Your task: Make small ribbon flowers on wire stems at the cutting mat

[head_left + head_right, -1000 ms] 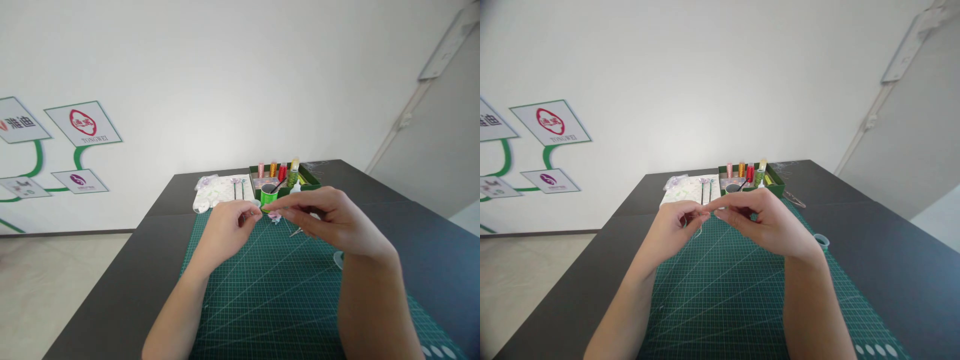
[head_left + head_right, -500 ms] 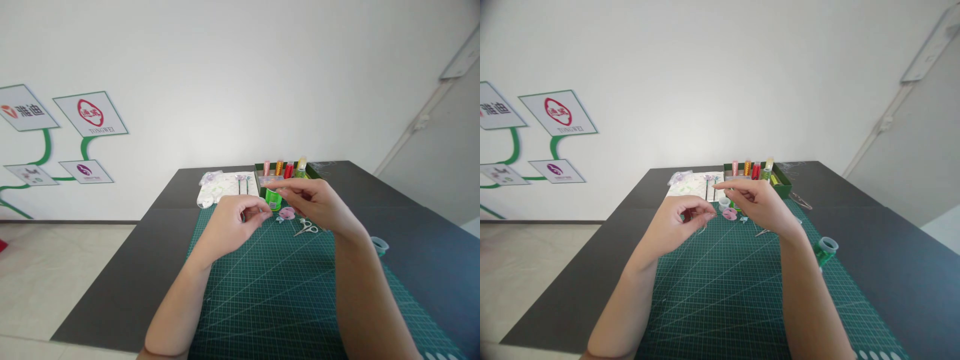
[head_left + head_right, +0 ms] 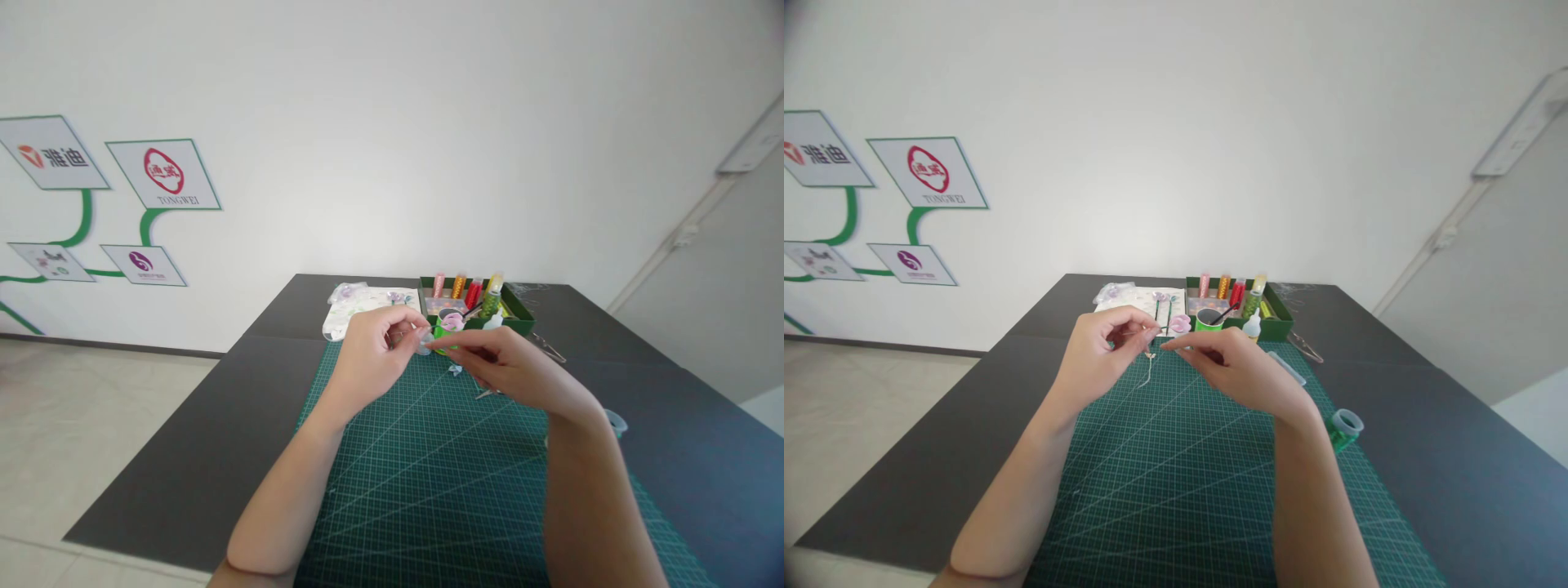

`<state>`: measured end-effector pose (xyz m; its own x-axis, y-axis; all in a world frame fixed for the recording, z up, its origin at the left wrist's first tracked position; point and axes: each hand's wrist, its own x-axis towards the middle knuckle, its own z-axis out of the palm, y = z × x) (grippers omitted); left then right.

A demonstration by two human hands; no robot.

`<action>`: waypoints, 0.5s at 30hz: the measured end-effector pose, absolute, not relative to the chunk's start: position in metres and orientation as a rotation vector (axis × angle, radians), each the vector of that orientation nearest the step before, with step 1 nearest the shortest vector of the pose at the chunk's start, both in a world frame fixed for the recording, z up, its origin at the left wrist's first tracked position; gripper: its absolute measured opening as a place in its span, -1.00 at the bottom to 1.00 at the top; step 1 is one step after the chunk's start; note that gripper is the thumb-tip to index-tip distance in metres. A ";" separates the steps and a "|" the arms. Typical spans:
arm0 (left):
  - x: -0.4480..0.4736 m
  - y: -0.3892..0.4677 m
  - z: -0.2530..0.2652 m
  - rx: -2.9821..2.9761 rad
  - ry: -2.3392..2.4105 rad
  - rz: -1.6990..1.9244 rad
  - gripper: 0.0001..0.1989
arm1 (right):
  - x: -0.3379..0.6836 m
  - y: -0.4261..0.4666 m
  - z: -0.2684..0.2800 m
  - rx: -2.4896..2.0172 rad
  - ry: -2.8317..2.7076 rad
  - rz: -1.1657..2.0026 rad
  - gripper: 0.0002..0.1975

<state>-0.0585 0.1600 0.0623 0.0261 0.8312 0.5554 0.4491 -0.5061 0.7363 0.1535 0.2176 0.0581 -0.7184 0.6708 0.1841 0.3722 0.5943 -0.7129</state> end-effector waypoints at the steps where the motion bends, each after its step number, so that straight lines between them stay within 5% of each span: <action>1: -0.059 0.161 0.062 1.958 1.315 1.480 -0.86 | 0.155 0.215 0.059 -0.839 -2.402 0.929 -0.65; 15: -0.060 0.163 0.062 1.894 1.350 1.460 -0.89 | 0.164 0.204 0.069 -0.721 -2.526 0.986 -0.66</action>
<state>-0.0596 0.1633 0.0615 -0.0080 0.8568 0.5155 0.4474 -0.4580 0.7681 0.1635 0.2042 0.0695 -0.8159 0.5655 0.1208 0.3341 0.6316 -0.6996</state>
